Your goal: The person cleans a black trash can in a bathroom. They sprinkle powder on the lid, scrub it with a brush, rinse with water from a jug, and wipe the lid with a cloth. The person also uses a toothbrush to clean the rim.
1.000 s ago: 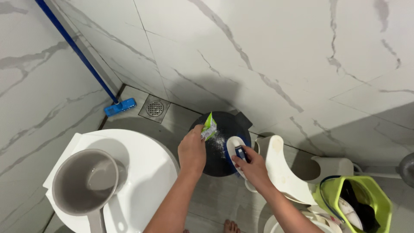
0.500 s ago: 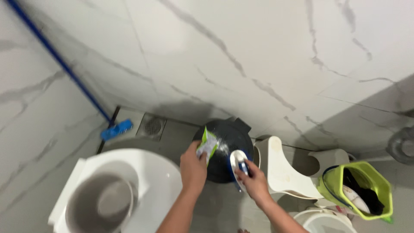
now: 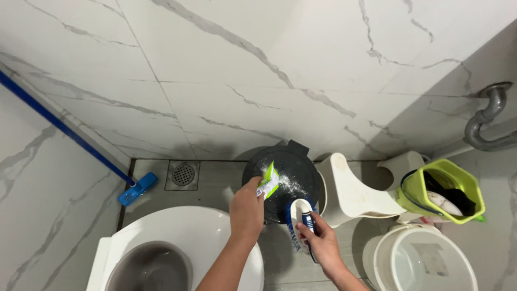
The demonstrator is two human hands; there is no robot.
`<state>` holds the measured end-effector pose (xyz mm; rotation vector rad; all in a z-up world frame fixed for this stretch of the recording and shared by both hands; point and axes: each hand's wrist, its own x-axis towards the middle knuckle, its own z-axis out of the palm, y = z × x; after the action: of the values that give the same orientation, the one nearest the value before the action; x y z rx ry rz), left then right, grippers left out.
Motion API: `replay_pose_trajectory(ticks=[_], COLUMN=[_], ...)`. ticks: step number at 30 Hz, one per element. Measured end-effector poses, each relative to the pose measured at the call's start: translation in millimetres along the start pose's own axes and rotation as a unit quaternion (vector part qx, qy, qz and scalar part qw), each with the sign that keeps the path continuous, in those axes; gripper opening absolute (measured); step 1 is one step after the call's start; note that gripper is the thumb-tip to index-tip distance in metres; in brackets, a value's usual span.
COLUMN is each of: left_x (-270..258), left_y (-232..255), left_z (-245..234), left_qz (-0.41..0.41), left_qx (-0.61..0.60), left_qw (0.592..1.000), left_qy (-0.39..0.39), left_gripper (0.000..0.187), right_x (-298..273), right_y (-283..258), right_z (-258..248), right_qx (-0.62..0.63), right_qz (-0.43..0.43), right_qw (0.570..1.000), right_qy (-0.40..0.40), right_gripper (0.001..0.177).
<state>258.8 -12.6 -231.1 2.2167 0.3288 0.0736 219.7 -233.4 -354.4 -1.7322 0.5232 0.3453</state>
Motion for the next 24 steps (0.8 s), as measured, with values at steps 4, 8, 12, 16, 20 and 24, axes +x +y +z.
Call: replay_pose_trajectory(ticks=[4, 8, 12, 16, 20, 24], left_x=[4, 3, 7, 29, 40, 54], left_y=[8, 4, -10, -30, -58, -75], left_z=[5, 7, 20, 35, 39, 10], left_qz=[0.006, 0.075, 0.026, -0.138, -0.232, -0.118], left_qx=[-0.009, 0.037, -0.080, -0.387, -0.574, -0.494], left_qw=[1.000, 0.996, 0.996, 0.911, 0.780, 0.850], left_qy=[0.003, 0.015, 0.004, -0.021, -0.093, -0.143], left_gripper=[0.033, 0.036, 0.033, 0.038, 0.038, 0.041], right_x=[4, 5, 5, 4, 10, 25], right_y=[-13, -17, -20, -26, -27, -36], right_z=[-7, -9, -12, -1, 15, 39], right_qx=[-0.011, 0.003, 0.020, 0.012, -0.041, -0.130], right_qz=[-0.004, -0.012, -0.026, -0.009, -0.017, -0.049], right_qw=[1.000, 1.000, 0.999, 0.999, 0.998, 0.989], right_qy=[0.009, 0.019, 0.022, 0.035, 0.038, 0.052], right_gripper=[0.063, 0.061, 0.061, 0.061, 0.061, 0.058])
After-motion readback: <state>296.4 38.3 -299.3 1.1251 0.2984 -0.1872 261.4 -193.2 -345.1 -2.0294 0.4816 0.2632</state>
